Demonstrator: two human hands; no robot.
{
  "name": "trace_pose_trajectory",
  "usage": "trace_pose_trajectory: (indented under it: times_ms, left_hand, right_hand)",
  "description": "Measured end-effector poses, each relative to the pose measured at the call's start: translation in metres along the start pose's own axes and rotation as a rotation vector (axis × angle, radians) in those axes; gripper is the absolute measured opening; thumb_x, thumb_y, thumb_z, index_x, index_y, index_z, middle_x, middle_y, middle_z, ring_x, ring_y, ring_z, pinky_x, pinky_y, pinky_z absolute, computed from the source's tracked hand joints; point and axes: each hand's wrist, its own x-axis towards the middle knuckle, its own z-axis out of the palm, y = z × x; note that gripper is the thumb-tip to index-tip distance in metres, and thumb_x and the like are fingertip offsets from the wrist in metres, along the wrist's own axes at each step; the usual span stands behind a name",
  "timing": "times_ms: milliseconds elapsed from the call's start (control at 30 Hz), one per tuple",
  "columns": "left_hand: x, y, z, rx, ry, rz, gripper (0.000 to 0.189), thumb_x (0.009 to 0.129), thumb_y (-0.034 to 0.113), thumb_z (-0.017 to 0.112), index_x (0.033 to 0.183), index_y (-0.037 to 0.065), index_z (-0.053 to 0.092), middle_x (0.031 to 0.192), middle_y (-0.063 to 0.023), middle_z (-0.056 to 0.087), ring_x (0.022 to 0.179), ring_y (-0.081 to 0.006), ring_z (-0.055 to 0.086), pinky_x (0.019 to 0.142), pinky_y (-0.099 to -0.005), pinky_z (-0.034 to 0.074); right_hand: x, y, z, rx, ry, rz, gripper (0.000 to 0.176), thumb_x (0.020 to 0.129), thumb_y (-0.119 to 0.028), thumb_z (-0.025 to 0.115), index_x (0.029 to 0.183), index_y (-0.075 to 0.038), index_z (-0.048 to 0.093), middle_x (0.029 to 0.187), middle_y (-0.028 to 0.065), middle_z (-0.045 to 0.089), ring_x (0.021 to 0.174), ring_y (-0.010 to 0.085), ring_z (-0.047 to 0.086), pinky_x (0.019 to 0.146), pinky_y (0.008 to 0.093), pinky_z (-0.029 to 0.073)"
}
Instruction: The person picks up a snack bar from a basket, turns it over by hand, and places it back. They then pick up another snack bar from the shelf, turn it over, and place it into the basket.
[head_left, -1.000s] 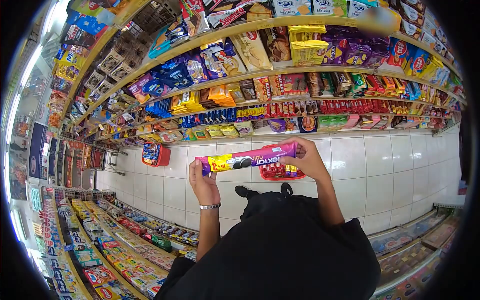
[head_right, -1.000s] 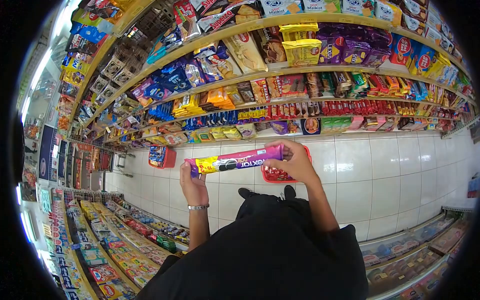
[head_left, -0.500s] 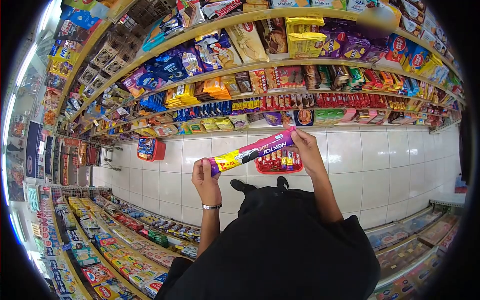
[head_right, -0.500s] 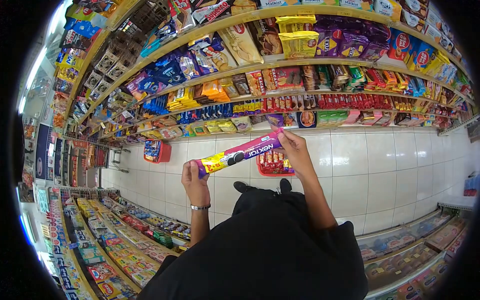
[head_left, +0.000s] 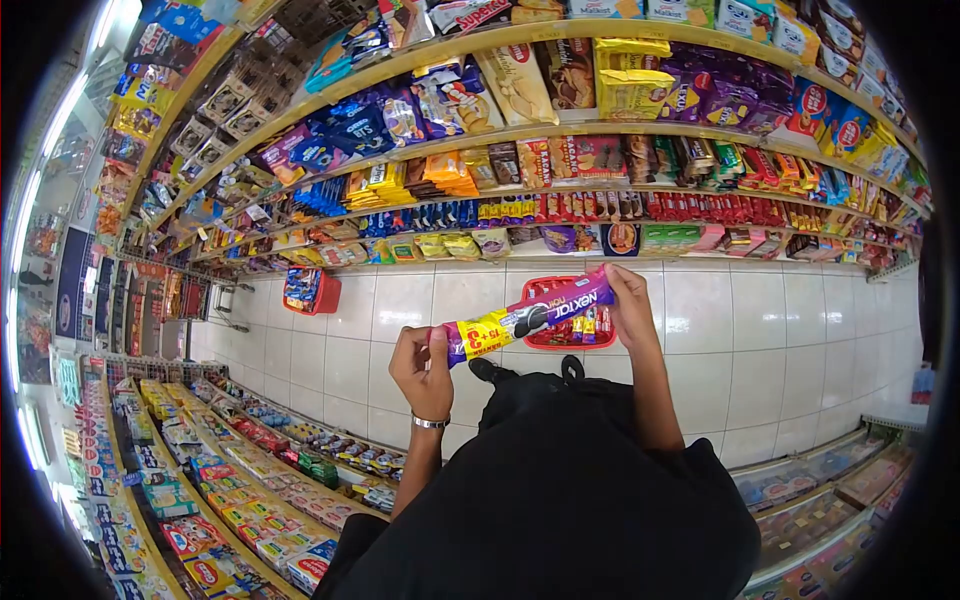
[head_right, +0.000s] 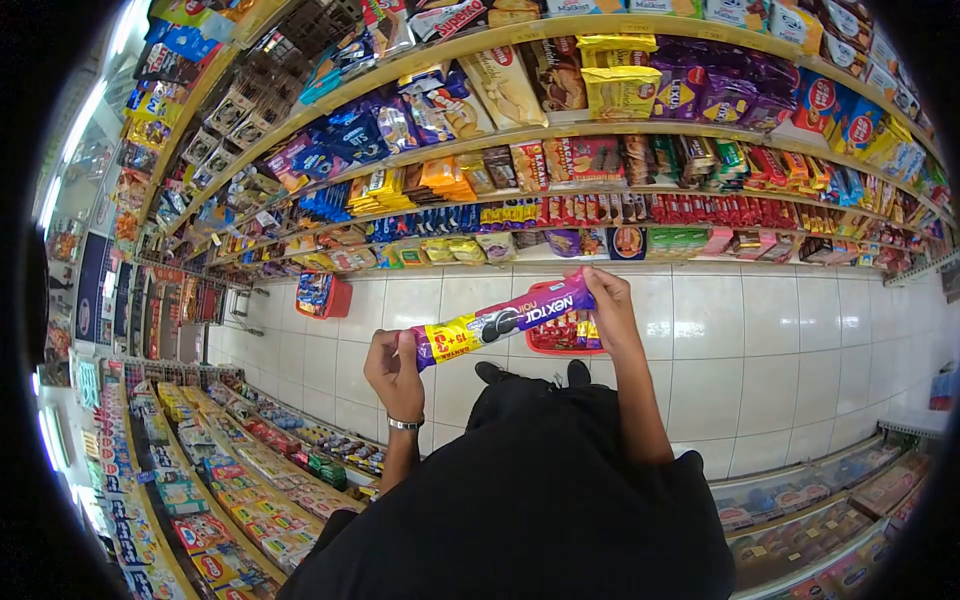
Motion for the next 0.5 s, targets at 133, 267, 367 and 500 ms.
trace_pose_trajectory:
  times_ms: [133,267,367,500]
  left_hand:
    - [0.005,0.017,-0.007,0.096,-0.062,-0.034,0.020,0.098,0.017,0.051,0.086,0.002,0.052,0.068,0.0006,0.051,0.057,-0.0030,0.047,0.049,-0.0193,0.039]
    - [0.004,0.002,-0.011,0.130,-0.132,-0.145,0.024,0.101,0.025,0.045,0.088,0.005,0.050,0.069,0.0011,0.049,0.049,-0.0022,0.043,0.039,-0.0184,0.034]
    - [0.006,0.008,-0.006,0.044,-0.100,-0.216,0.024,0.100,0.022,0.048,0.086,0.003,0.052,0.062,0.0013,0.049,0.047,-0.0026,0.043,0.039,-0.0207,0.032]
    - [0.007,0.004,-0.005,-0.007,-0.026,-0.216,0.024,0.100,0.023,0.049,0.087,0.003,0.053,0.066,0.0013,0.050,0.047,-0.0025,0.044,0.038,-0.0197,0.035]
  right_hand:
    - [0.005,-0.001,0.005,-0.291,0.010,-0.146,0.032,0.098,-0.025,0.053,0.102,0.003,0.066,0.090,0.0084,0.068,0.077,0.0106,0.063,0.070,0.0250,0.050]
    - [0.015,-0.007,0.009,-0.401,0.030,-0.254,0.033,0.098,-0.025,0.053,0.098,0.004,0.068,0.087,0.0090,0.069,0.076,0.0096,0.062,0.071,0.0229,0.049]
    - [0.011,-0.018,0.019,-0.368,0.049,-0.245,0.025,0.097,-0.017,0.055,0.095,0.005,0.068,0.084,0.0053,0.066,0.075,0.0071,0.058,0.071,0.0210,0.045]
    - [0.014,-0.006,0.023,-0.459,0.126,-0.341,0.026,0.097,-0.019,0.056,0.094,0.004,0.068,0.079,0.0013,0.062,0.070,0.0042,0.052,0.065,0.0199,0.042]
